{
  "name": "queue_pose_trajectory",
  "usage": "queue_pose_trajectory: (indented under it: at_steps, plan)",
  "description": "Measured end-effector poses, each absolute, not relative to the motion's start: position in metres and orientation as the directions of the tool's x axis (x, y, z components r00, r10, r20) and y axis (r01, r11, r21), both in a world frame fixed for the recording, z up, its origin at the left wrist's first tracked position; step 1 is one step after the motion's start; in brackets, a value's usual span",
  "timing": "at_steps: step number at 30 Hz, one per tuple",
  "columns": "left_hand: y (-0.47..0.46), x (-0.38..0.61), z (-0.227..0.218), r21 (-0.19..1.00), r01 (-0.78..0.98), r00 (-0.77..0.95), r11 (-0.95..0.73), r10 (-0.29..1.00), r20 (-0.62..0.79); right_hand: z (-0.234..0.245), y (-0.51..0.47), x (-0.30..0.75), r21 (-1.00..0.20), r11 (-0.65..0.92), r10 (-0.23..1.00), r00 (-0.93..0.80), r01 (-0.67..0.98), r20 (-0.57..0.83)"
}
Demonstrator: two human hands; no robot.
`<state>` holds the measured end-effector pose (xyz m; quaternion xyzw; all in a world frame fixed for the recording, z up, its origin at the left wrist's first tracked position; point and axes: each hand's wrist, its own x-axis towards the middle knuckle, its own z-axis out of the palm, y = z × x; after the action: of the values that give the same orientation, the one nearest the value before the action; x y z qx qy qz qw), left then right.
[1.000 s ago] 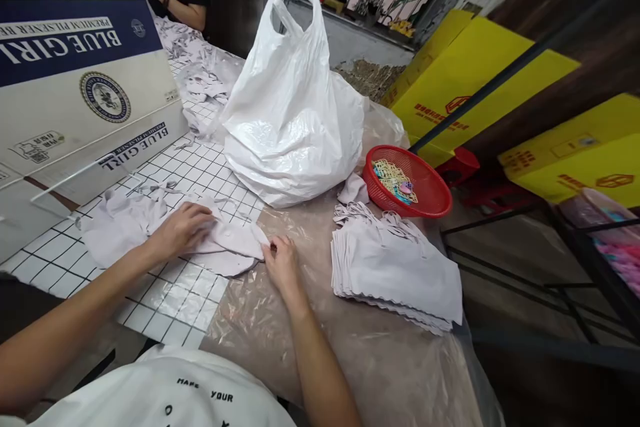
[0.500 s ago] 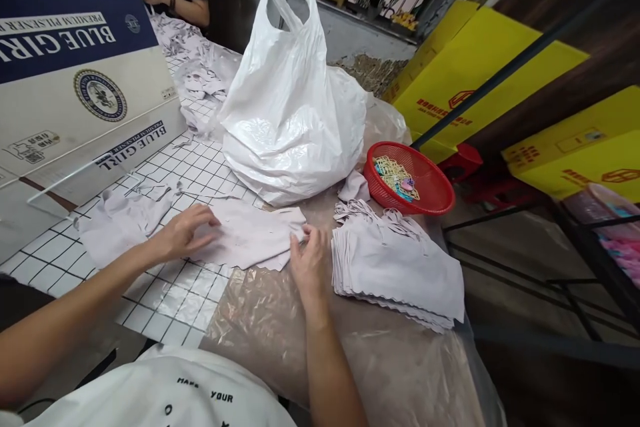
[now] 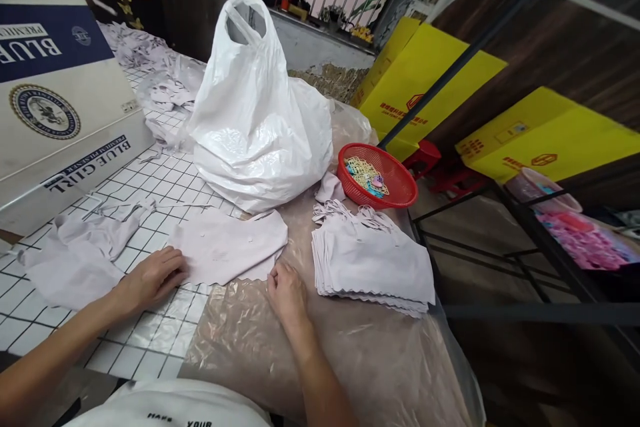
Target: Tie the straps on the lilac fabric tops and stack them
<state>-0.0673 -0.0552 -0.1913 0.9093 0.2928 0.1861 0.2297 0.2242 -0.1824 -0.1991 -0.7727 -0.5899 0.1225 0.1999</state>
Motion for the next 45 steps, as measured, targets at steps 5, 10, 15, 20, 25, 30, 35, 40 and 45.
queue_pose_trajectory:
  at_steps: [5, 10, 15, 20, 25, 30, 35, 40, 45]
  plan:
    - [-0.071, -0.049, -0.194, 0.517, 0.462, 0.732, -0.721, 0.639, 0.237, -0.2, -0.188, 0.226, -0.491, -0.205, 0.951, 0.29, 0.847, 0.103]
    - [-0.069, -0.025, -0.194, 0.544, 0.463, 0.778, -0.7, 0.615, 0.128, -0.2, -0.178, 0.22, -0.484, -0.213, 0.947, 0.301, 0.849, 0.111]
    - [-0.06, -0.037, -0.167, 0.818, 0.419, 0.684, -0.394, 0.729, 0.001, -0.199, -0.18, 0.233, -0.809, -0.266, 0.891, 0.455, 0.524, 0.001]
    - [-0.061, -0.034, -0.159, 0.852, 0.452, 0.563, -0.265, 0.825, -0.042, -0.18, -0.181, 0.22, -0.972, -0.121, 0.789, 0.574, -0.201, -0.217]
    - [-0.075, 0.005, -0.171, 0.848, 0.41, 0.633, -0.337, 0.774, 0.002, -0.136, -0.177, 0.18, -0.833, 0.034, 0.874, 0.421, -0.552, -0.243]
    - [-0.063, 0.004, -0.161, 0.9, 0.423, 0.637, -0.103, 0.74, -0.215, -0.127, -0.188, 0.194, -0.891, 0.047, 0.891, 0.422, -0.452, -0.167]
    - [-0.055, -0.006, -0.151, 0.961, 0.277, 0.666, -0.003, 0.722, -0.19, -0.155, -0.205, 0.21, -0.977, -0.156, 0.882, 0.466, 0.148, -0.071]
    - [-0.07, 0.005, -0.172, 0.786, 0.477, 0.7, -0.394, 0.711, -0.069, -0.156, -0.205, 0.205, -0.924, -0.123, 0.872, 0.484, 0.363, 0.074]
    - [-0.068, 0.013, -0.176, 0.645, 0.521, 0.71, -0.56, 0.703, 0.037, -0.144, -0.21, 0.216, -0.904, -0.107, 0.886, 0.452, 0.415, 0.102]
